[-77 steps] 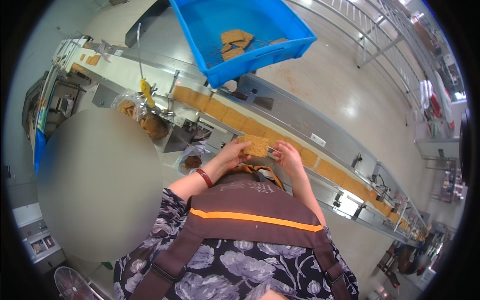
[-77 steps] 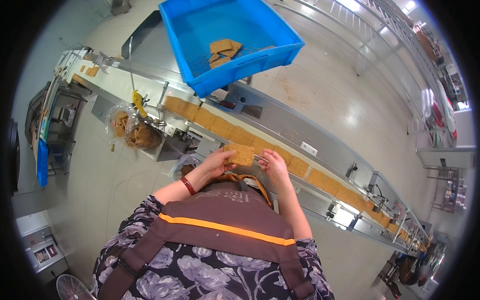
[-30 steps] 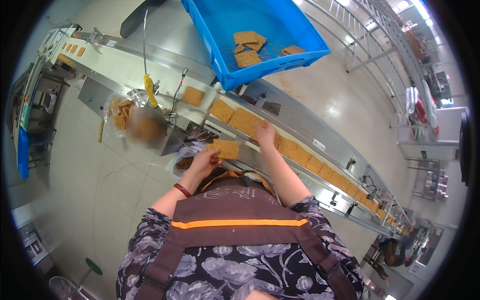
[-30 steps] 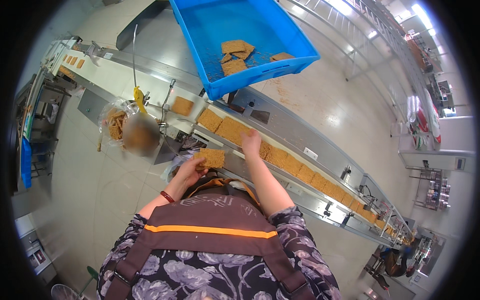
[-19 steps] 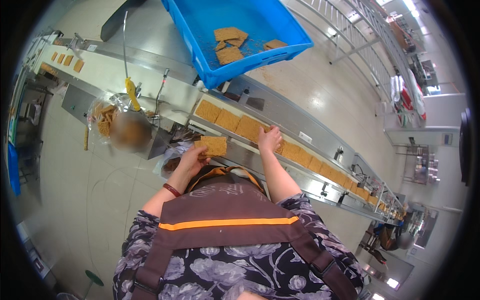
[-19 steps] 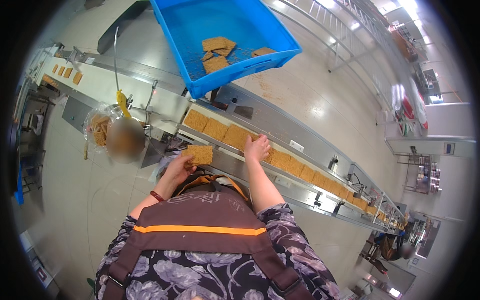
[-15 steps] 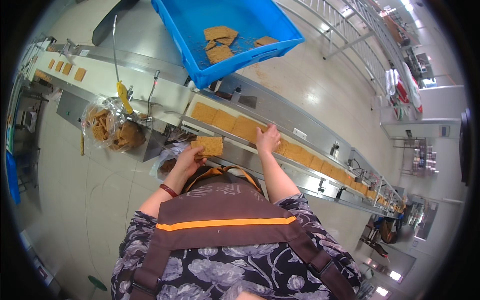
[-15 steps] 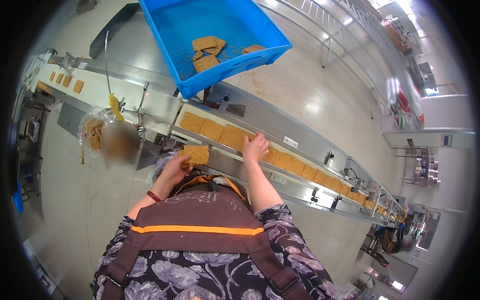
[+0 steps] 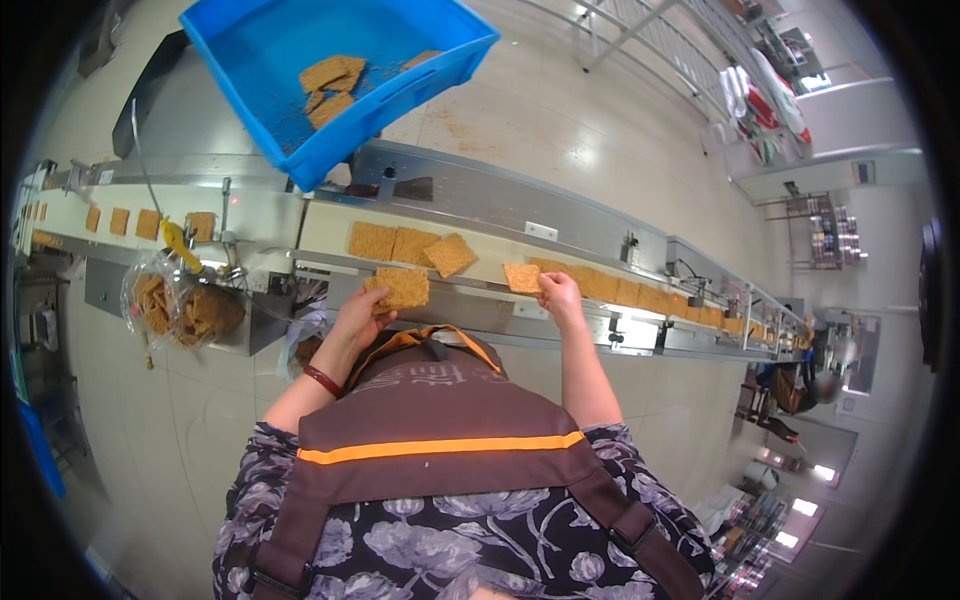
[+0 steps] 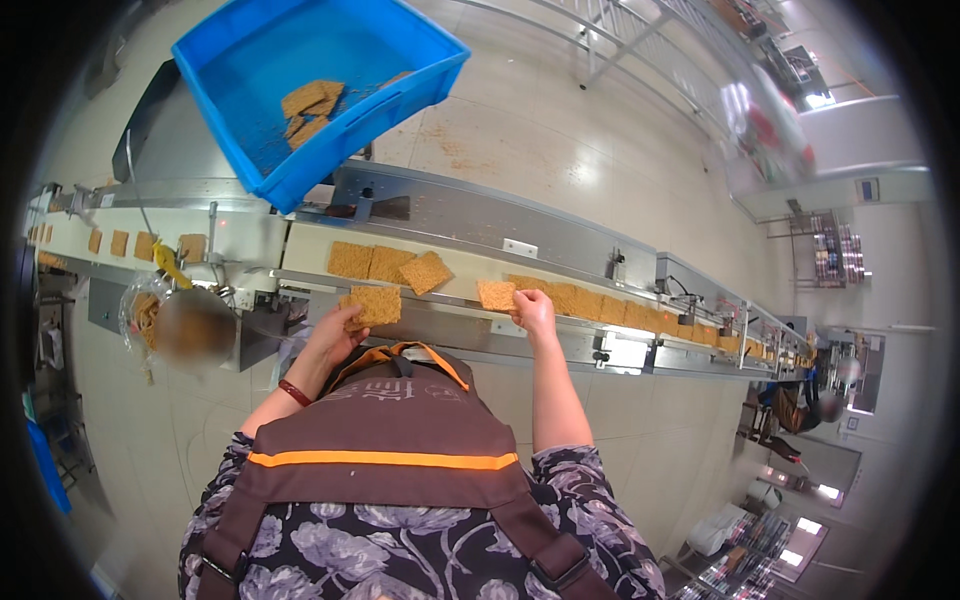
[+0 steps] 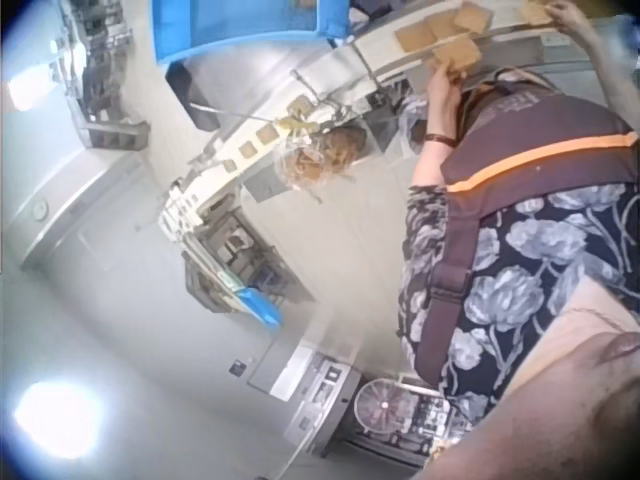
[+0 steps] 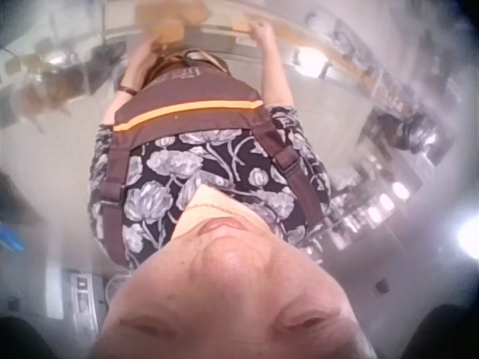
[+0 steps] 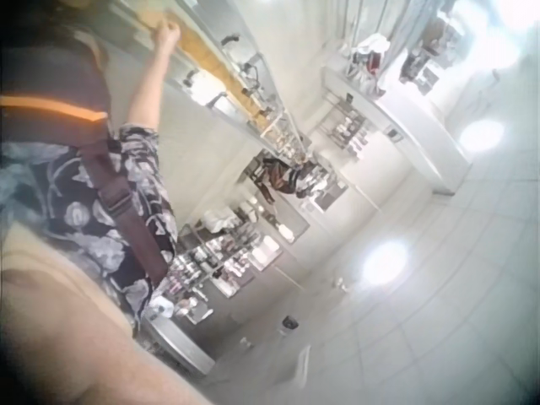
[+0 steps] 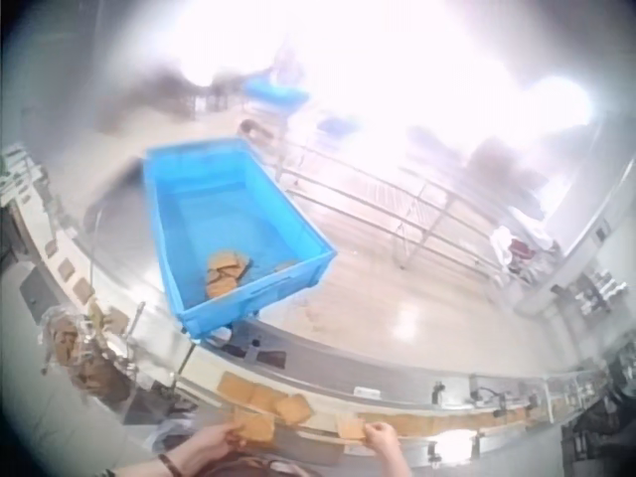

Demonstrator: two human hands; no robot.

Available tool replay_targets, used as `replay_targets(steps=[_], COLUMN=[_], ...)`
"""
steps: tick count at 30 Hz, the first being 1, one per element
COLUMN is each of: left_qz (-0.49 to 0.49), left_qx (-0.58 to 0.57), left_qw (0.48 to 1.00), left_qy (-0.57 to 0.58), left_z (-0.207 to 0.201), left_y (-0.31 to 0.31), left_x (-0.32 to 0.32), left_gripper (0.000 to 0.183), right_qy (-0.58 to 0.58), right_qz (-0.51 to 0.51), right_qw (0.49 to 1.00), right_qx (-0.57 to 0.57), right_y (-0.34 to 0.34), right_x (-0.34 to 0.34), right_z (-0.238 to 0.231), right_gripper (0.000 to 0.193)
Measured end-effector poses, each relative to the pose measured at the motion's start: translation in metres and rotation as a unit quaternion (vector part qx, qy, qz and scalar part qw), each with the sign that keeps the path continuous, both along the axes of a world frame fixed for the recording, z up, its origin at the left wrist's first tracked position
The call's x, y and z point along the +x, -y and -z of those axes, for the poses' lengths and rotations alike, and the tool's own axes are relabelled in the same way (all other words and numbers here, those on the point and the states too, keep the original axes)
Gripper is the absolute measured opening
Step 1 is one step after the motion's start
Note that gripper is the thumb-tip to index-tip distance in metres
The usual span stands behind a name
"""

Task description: The person picks rectangular biscuits from a blue bin and places them one by one onto a moving conveyor belt. The person repeatedly refills the bin and continues arranging the biscuits in a single file on the belt.

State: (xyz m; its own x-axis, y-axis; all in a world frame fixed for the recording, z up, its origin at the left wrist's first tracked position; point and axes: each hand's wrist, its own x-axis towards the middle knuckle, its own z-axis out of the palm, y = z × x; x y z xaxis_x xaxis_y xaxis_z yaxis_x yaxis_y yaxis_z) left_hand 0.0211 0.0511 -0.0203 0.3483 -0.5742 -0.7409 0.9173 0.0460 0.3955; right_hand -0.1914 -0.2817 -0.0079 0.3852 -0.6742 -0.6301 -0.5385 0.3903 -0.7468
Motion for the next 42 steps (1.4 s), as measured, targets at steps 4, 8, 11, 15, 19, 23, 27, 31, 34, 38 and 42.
replay_targets(steps=[4,8,11,15,19,23,27,31,34,38,42], left_qz=[0.026,0.05,0.065,0.07,0.068,0.066,0.085,0.082,0.086,0.103,0.083], left_qx=[0.015,0.02,0.031,0.05,0.073,0.063,0.053,0.052,0.035,0.034,0.014], left_qw=[1.0,0.998,0.997,0.996,0.995,0.996,0.995,0.995,0.995,0.994,0.995], left_qy=[0.003,0.015,0.022,0.019,0.017,0.017,0.02,0.029,0.032,0.033,0.046], left_z=[-0.007,-0.013,-0.022,-0.022,-0.026,-0.022,-0.022,-0.026,-0.026,-0.031,-0.034], left_y=[0.027,0.042,0.054,0.058,0.063,0.066,0.073,0.085,0.096,0.107,0.109], left_x=[-0.014,-0.023,-0.027,-0.038,-0.047,-0.051,-0.055,-0.059,-0.061,-0.065,-0.069], left_gripper=[0.018,0.018,0.02,0.021,0.021,0.021,0.021,0.021,0.022,0.023,0.022], right_qy=[-0.006,-0.274,-0.231,-0.197,-0.167,0.028,-0.02,-0.187,-0.181,0.022,0.043], right_qz=[0.082,-0.16,-0.2,-0.237,-0.211,-0.051,0.087,-0.121,-0.153,-0.252,-0.298], right_qw=[0.987,0.817,0.799,0.803,0.879,0.981,0.974,0.814,0.802,0.964,0.953], right_qx=[-0.14,-0.481,-0.518,-0.51,-0.393,-0.188,-0.207,-0.536,-0.547,-0.082,-0.04], right_y=[0.001,-0.003,-0.005,-0.021,-0.017,0.027,0.063,0.059,0.032,-0.017,-0.051], right_x=[-0.014,-0.003,0.01,0.038,0.041,-0.005,-0.063,-0.072,-0.045,-0.003,0.015], right_z=[0.027,0.023,0.017,0.022,0.029,0.058,0.05,0.038,0.014,-0.002,-0.019], right_gripper=[0.021,0.032,0.038,0.042,0.043,0.035,0.032,0.034,0.034,0.038,0.033])
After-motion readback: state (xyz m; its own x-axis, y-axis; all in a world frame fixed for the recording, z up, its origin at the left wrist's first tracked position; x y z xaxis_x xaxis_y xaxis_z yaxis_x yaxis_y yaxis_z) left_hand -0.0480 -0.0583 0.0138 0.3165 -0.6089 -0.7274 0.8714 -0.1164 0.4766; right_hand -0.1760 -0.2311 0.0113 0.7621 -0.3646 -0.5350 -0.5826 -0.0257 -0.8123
